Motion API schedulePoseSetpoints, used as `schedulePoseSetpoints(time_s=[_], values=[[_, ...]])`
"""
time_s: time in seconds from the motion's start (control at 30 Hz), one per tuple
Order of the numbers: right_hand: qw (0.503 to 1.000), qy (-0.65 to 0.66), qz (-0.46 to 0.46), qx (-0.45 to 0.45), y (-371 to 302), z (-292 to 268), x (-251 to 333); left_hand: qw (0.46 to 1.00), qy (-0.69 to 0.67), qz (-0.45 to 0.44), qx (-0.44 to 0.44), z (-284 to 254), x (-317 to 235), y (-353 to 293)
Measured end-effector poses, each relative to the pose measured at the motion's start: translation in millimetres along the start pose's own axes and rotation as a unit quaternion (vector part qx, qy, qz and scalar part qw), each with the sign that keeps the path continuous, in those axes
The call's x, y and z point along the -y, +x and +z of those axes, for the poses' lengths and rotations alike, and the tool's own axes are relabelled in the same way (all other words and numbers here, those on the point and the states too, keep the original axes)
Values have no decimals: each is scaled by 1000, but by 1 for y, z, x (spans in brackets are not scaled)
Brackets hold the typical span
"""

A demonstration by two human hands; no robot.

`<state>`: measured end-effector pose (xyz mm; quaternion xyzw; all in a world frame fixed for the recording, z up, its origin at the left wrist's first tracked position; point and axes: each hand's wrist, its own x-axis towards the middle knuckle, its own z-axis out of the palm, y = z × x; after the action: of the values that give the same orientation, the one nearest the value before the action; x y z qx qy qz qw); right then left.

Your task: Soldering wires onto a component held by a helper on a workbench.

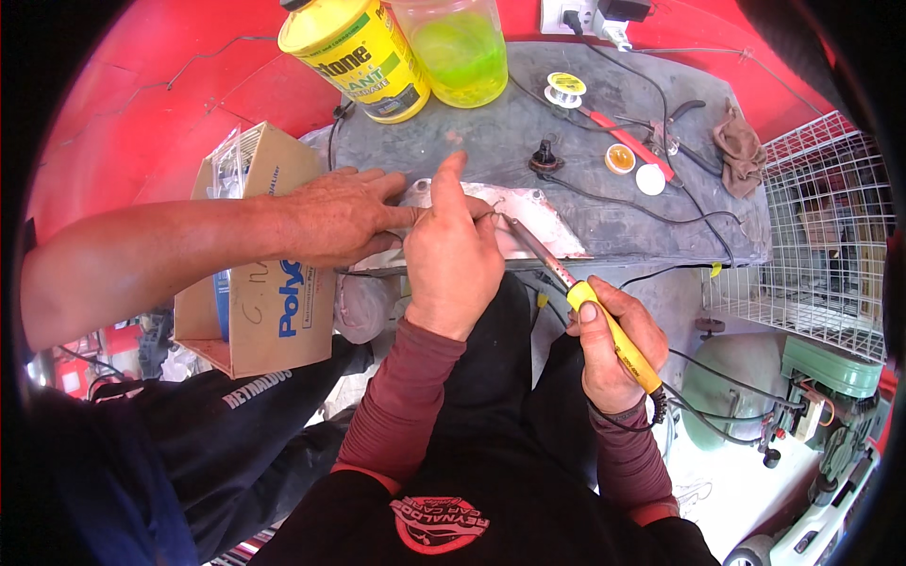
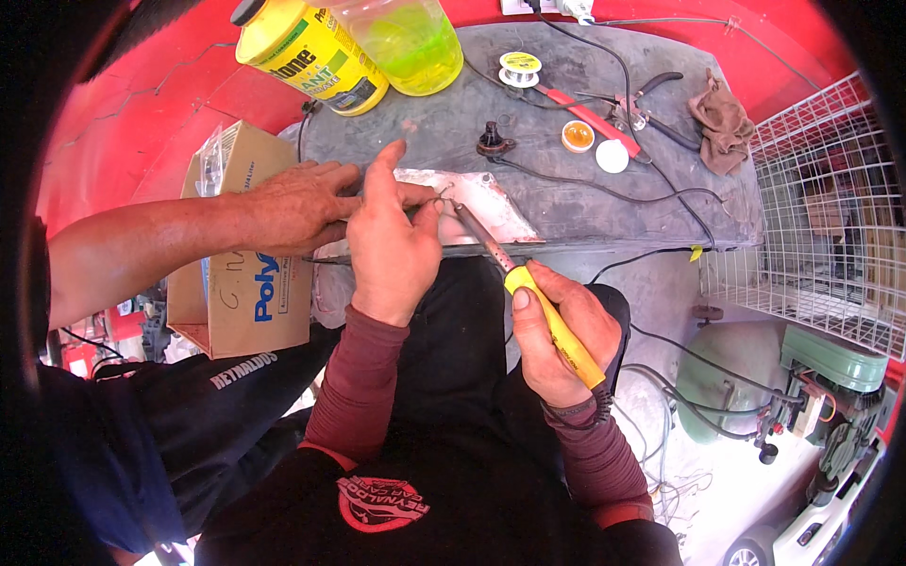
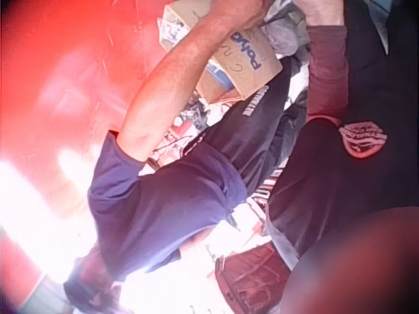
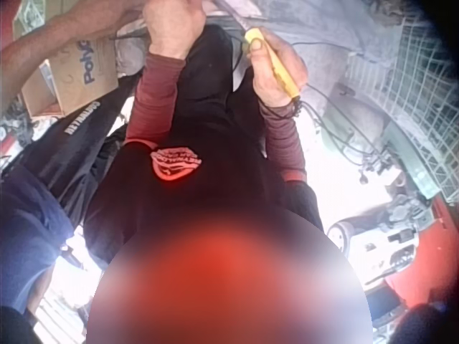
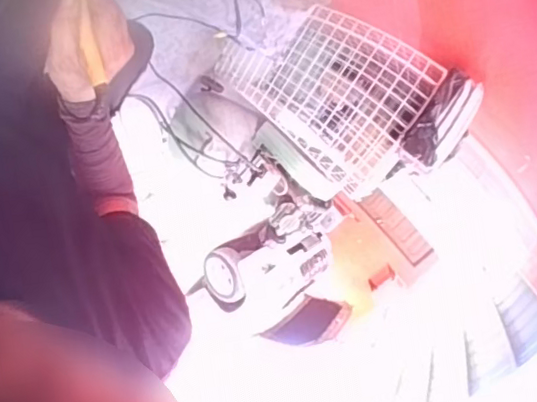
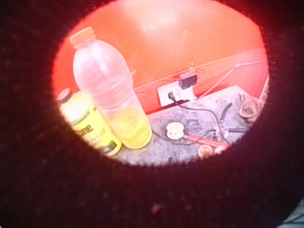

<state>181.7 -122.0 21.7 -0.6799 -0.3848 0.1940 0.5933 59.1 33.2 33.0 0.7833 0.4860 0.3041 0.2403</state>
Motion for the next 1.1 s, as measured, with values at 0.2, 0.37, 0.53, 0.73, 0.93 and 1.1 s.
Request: schedulePoseSetpoints(time_s=[0.2,0.37,0.53,0.73,0.93,1.1], values=[[1000,-1,1,5,0,1,0,1000,7,14,-12,2,4,1],[1000,-1,1,2,1,1,1,1000,10,9,-6,2,2,2],[1000,16,20,-4,-1,1,0,1000,-6,-13,-1,1,1,1],[990,116,13,-81,-7,-3,-2,1000,-24,-1,-7,-1,4,1],[997,65,-21,-21,-9,1,-6,999,-42,-27,7,-4,3,2],[998,49,-28,-24,-10,4,-8,999,-34,-20,11,-6,2,3]])
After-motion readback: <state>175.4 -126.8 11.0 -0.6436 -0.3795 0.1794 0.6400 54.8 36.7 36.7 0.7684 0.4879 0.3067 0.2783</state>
